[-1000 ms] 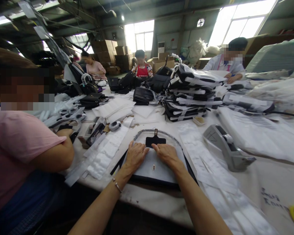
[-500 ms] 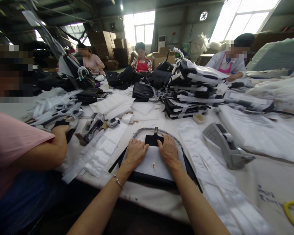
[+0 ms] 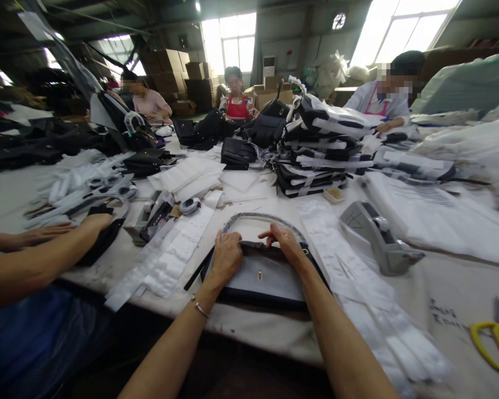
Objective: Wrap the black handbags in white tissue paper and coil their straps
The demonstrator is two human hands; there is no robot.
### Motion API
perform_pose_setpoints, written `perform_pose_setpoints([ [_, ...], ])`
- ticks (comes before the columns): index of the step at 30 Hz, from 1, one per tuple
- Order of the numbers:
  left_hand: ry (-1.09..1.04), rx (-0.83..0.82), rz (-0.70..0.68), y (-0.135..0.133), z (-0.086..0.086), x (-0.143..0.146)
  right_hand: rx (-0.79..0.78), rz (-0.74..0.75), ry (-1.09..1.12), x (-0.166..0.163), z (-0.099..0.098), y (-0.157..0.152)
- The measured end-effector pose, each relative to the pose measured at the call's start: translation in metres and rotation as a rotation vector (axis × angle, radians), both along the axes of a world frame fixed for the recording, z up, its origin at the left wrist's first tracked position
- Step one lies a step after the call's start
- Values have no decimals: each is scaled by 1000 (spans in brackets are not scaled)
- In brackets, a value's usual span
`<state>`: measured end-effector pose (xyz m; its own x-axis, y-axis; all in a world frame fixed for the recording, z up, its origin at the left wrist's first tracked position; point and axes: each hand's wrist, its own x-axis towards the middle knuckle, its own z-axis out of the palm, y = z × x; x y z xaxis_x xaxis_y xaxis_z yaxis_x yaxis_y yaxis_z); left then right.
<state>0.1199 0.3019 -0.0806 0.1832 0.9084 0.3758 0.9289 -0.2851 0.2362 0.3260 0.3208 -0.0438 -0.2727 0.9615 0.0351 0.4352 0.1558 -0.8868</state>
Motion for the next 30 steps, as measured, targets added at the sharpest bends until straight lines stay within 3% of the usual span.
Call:
perform_pose_setpoints([
  [7, -161, 67, -117, -5, 6, -7, 50, 86, -97, -13, -10, 2],
  [11, -364, 196, -468, -16, 14, -8, 275, 68, -205, -19, -18, -1],
  [15, -381, 161, -763, -26, 19, -6, 387, 67, -261, -19, -20, -1],
  [23, -360, 26, -858, -29, 15, -8, 374, 54, -265, -18, -24, 1],
  [30, -86, -114, -876, -49, 33, -9, 396, 41, -255, -17, -28, -1],
])
